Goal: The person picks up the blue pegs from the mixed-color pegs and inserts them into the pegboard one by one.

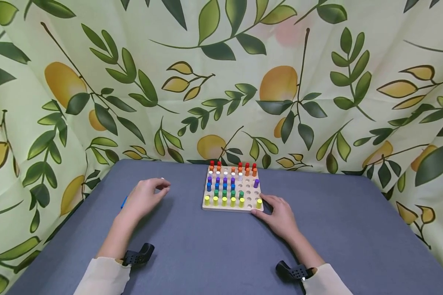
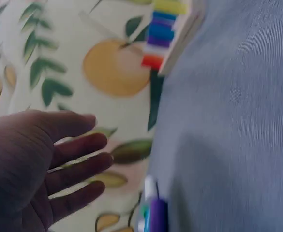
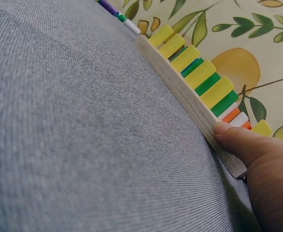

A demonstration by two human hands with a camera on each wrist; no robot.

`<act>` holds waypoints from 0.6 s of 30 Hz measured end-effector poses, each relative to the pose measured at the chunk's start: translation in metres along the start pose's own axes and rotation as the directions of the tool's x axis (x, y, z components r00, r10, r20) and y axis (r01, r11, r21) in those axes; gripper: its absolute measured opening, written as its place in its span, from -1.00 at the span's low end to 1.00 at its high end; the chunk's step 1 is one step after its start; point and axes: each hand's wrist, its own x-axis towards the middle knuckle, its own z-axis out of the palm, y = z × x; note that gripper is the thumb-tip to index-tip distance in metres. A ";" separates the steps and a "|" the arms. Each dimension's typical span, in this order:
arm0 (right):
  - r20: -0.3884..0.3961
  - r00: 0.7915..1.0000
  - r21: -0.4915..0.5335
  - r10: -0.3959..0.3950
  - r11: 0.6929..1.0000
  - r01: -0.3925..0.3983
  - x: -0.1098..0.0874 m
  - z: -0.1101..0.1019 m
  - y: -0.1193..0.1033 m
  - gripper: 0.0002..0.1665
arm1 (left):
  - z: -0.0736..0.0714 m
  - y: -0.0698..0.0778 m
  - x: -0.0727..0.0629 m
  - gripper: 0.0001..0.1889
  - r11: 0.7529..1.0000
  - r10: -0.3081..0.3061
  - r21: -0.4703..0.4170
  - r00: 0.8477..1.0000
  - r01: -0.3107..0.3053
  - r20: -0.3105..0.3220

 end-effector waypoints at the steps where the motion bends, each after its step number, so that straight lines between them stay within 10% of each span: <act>1: -0.001 1.000 0.002 0.001 1.000 -0.001 0.000 0.000 0.000 -0.15 | -0.003 -0.006 -0.002 -0.78 1.000 -0.015 0.011 1.000 0.015 -0.010; 8: 0.002 1.000 0.000 0.010 1.000 -0.010 -0.003 0.000 -0.001 -0.16 | -0.023 -0.030 -0.010 -0.73 0.990 -0.128 0.051 0.992 0.128 -0.004; 18: 0.004 1.000 -0.011 0.004 1.000 -0.004 0.000 -0.001 -0.002 -0.15 | -0.017 -0.047 -0.009 -0.73 0.986 -0.140 0.099 0.988 0.133 0.069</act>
